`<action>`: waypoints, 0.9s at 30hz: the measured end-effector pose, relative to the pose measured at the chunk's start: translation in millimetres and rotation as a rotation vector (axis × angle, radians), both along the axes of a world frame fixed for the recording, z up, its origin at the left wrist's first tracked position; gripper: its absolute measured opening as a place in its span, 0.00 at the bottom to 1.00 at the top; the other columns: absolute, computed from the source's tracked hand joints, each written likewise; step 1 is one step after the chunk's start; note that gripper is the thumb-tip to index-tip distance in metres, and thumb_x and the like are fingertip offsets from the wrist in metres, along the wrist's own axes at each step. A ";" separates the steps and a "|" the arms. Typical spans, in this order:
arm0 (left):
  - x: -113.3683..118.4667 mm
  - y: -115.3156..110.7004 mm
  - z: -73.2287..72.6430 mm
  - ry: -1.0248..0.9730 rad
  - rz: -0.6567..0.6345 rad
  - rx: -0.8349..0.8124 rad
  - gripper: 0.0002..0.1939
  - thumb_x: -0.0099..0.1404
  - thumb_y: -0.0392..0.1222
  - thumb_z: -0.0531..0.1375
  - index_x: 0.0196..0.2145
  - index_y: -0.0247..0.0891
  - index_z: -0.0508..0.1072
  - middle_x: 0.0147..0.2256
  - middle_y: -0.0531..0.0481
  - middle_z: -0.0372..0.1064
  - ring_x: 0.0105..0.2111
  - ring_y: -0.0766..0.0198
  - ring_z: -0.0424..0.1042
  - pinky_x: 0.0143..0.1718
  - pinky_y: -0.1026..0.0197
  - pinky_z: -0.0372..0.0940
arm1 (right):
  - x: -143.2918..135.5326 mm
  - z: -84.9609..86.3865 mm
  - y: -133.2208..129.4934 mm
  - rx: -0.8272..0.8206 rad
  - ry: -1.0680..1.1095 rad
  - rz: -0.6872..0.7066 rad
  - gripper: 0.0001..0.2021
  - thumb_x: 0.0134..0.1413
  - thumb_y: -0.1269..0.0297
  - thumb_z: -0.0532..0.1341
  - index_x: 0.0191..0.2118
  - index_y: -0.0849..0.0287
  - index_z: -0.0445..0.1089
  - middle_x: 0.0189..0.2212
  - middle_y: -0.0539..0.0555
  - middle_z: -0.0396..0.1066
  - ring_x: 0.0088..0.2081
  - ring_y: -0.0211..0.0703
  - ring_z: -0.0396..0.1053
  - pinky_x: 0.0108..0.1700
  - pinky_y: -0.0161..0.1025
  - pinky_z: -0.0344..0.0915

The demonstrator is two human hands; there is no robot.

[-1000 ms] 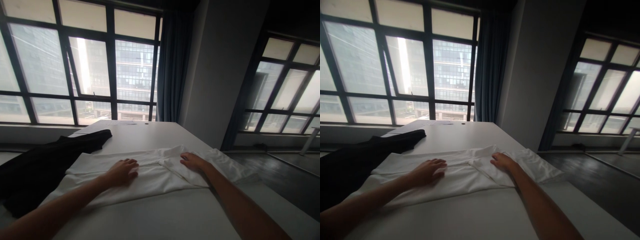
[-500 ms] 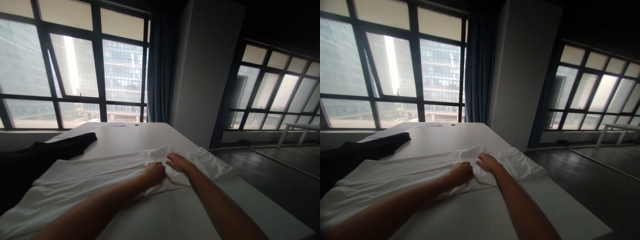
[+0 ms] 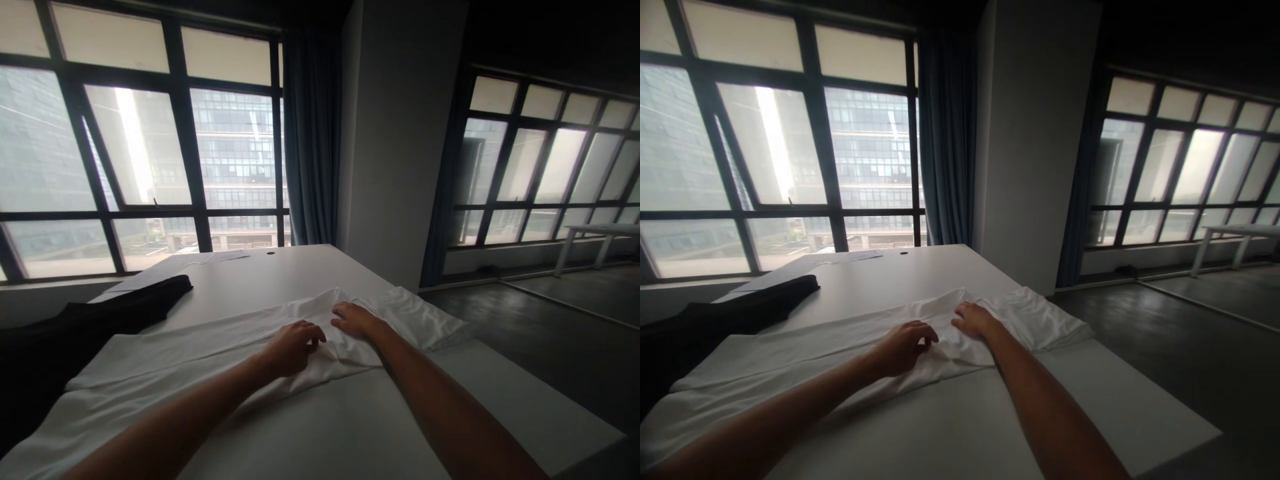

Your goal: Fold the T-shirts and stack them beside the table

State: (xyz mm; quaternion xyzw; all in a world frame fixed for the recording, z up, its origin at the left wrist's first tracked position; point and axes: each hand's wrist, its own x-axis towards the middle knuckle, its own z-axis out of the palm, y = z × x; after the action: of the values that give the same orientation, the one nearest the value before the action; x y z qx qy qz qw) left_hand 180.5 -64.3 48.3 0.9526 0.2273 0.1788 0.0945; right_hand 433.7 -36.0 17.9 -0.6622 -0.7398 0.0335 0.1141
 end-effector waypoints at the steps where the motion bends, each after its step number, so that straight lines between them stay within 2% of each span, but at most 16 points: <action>1: -8.3 0.0 3.3 0.015 -0.050 -0.015 0.15 0.59 0.29 0.58 0.42 0.40 0.78 0.38 0.48 0.78 0.38 0.61 0.74 0.42 0.61 0.67 | 0.6 -0.2 1.0 -0.002 -0.004 0.002 0.24 0.59 0.53 0.59 0.56 0.61 0.70 0.58 0.62 0.68 0.56 0.52 0.68 0.58 0.41 0.60; 4: -31.3 5.2 7.1 0.096 -0.162 -0.100 0.12 0.58 0.32 0.60 0.38 0.41 0.79 0.35 0.50 0.78 0.33 0.64 0.72 0.39 0.64 0.66 | 1.8 -0.8 2.9 -0.006 -0.016 0.011 0.23 0.59 0.54 0.58 0.55 0.62 0.71 0.58 0.62 0.68 0.56 0.53 0.68 0.58 0.41 0.60; 6: -46.1 17.3 3.7 0.125 -0.144 -0.144 0.11 0.60 0.38 0.61 0.40 0.43 0.79 0.35 0.51 0.78 0.34 0.64 0.73 0.41 0.63 0.66 | 1.4 -0.9 2.1 -0.011 -0.018 0.008 0.23 0.59 0.54 0.58 0.55 0.61 0.71 0.58 0.61 0.68 0.56 0.52 0.67 0.58 0.40 0.60; 9: -77.1 51.8 -6.7 0.142 0.039 -0.147 0.14 0.64 0.46 0.57 0.43 0.42 0.79 0.39 0.48 0.79 0.37 0.61 0.74 0.43 0.60 0.66 | -3.2 1.3 -0.2 -0.020 -0.036 -0.021 0.22 0.59 0.53 0.59 0.54 0.59 0.72 0.58 0.60 0.69 0.55 0.52 0.69 0.56 0.40 0.62; 12: -128.1 95.6 -18.5 0.162 0.267 -0.141 0.18 0.65 0.53 0.55 0.44 0.42 0.78 0.44 0.46 0.78 0.42 0.57 0.75 0.46 0.58 0.67 | -13.2 8.7 4.9 -0.023 -0.107 -0.096 0.20 0.58 0.51 0.59 0.49 0.58 0.76 0.52 0.61 0.74 0.51 0.53 0.72 0.50 0.41 0.64; 14: -169.9 120.7 -24.6 0.133 0.452 -0.103 0.19 0.65 0.54 0.54 0.46 0.45 0.76 0.49 0.47 0.76 0.48 0.55 0.73 0.50 0.56 0.66 | -21.1 16.6 17.1 -0.060 -0.169 -0.167 0.20 0.59 0.49 0.57 0.42 0.59 0.78 0.46 0.62 0.77 0.47 0.54 0.74 0.46 0.42 0.65; 16: -210.6 138.3 -27.8 0.137 0.547 -0.097 0.18 0.66 0.52 0.51 0.44 0.43 0.76 0.47 0.46 0.76 0.47 0.55 0.74 0.49 0.56 0.66 | -27.6 25.2 36.1 -0.068 -0.181 -0.229 0.22 0.61 0.47 0.55 0.40 0.59 0.78 0.43 0.63 0.78 0.45 0.55 0.74 0.45 0.43 0.66; 19: -258.6 152.9 -27.3 0.148 0.642 -0.083 0.18 0.65 0.49 0.49 0.43 0.41 0.75 0.45 0.43 0.76 0.44 0.54 0.75 0.44 0.56 0.68 | -31.0 34.8 70.5 0.040 -0.116 -0.275 0.22 0.64 0.51 0.52 0.50 0.60 0.75 0.53 0.64 0.72 0.51 0.55 0.71 0.49 0.44 0.65; 21: -280.8 159.5 -26.4 0.151 0.687 -0.072 0.17 0.63 0.48 0.51 0.42 0.41 0.75 0.43 0.43 0.75 0.42 0.54 0.75 0.41 0.58 0.69 | -28.8 37.1 91.8 0.058 -0.090 -0.272 0.20 0.63 0.55 0.54 0.53 0.60 0.73 0.56 0.64 0.70 0.54 0.54 0.70 0.51 0.44 0.64; 22: -289.6 162.7 -26.3 0.152 0.701 -0.070 0.16 0.62 0.48 0.52 0.40 0.41 0.75 0.41 0.44 0.76 0.41 0.55 0.76 0.40 0.58 0.69 | -26.8 37.2 100.9 0.031 -0.084 -0.263 0.19 0.61 0.57 0.57 0.52 0.59 0.74 0.54 0.63 0.72 0.53 0.52 0.71 0.51 0.43 0.65; 25: -310.2 172.6 -27.8 0.159 0.716 -0.076 0.12 0.60 0.47 0.54 0.33 0.40 0.74 0.32 0.47 0.75 0.35 0.55 0.75 0.37 0.59 0.67 | -19.5 35.3 120.7 -0.108 -0.070 -0.220 0.12 0.48 0.64 0.67 0.41 0.57 0.79 0.39 0.57 0.80 0.41 0.47 0.77 0.43 0.39 0.69; 27: -319.5 177.2 -28.2 0.160 0.708 -0.084 0.11 0.59 0.47 0.54 0.29 0.40 0.73 0.28 0.48 0.74 0.33 0.55 0.74 0.36 0.58 0.66 | -16.0 34.9 128.2 -0.171 -0.073 -0.196 0.07 0.44 0.68 0.69 0.33 0.57 0.80 0.31 0.54 0.79 0.34 0.44 0.77 0.38 0.36 0.69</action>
State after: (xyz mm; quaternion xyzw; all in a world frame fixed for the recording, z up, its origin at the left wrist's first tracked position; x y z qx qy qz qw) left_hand -139.0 112.9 20.1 0.8212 0.5567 0.1159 0.0479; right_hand 417.7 92.2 52.8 -0.7396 -0.6695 0.0611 0.0331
